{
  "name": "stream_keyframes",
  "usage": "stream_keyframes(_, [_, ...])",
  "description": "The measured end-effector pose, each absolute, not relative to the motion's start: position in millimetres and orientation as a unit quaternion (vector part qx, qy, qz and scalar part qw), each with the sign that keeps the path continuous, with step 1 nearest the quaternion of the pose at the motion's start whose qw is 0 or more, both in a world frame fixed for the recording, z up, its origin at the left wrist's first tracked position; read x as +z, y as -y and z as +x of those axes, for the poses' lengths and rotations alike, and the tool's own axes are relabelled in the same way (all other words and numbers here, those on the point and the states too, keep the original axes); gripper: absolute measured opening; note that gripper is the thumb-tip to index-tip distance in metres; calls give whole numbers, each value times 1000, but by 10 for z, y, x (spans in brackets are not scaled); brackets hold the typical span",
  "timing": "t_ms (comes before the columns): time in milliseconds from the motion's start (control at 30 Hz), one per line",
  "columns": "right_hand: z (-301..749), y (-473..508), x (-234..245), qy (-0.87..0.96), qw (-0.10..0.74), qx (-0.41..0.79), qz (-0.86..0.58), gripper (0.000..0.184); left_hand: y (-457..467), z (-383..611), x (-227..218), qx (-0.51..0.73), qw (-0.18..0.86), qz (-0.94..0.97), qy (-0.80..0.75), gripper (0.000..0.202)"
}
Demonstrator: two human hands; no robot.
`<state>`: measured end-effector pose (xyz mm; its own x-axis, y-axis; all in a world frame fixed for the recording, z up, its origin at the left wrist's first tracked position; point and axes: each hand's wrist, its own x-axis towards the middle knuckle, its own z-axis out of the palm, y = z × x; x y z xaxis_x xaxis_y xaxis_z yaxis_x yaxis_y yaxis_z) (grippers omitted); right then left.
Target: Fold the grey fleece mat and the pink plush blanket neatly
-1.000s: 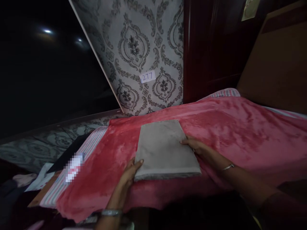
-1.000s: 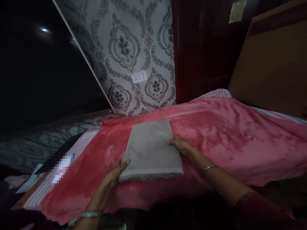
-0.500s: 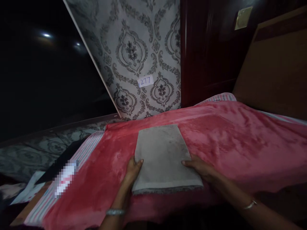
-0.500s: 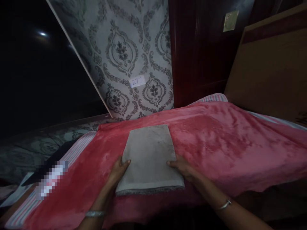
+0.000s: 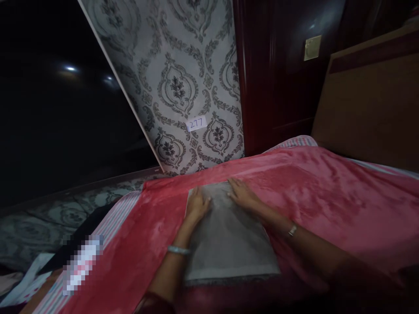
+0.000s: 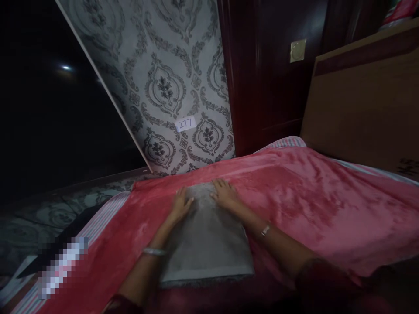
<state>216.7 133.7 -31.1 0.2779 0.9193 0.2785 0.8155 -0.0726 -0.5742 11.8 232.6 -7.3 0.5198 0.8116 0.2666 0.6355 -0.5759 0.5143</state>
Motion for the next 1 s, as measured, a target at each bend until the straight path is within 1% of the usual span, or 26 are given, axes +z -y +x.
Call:
stream_keyframes(100, [2041,-1595,-411,592,237,46,-769,59,-2390,350,-162,149,81,880,-443,63])
stream_keyframes(167, [2000,-1628,-568,604,209,25,-769,57,-2417,361,-281,107,57,880,-460,62])
stream_keyframes(267, [2007,-1604,-761,609,206,11,-766,57,-2449,306,-432,86,47,879,-467,63])
stream_keyframes(333, [2028,-1601,-810,610,206,9,-765,57,-2469,289,-476,84,41,881,-464,64])
stream_keyframes(500, [2048,-1638,-794,612,173,1,-772,58,-2507,321,-493,67,24,871,-486,63])
stream_keyframes(767, [2096,-1519,-770,635,127,0,-762,59,-2460,318,-466,74,12,867,-492,63])
stream_keyframes(1000, [2126,-1233,-839,639,128,30,-758,62,-2386,330,-447,99,-14,852,-513,66])
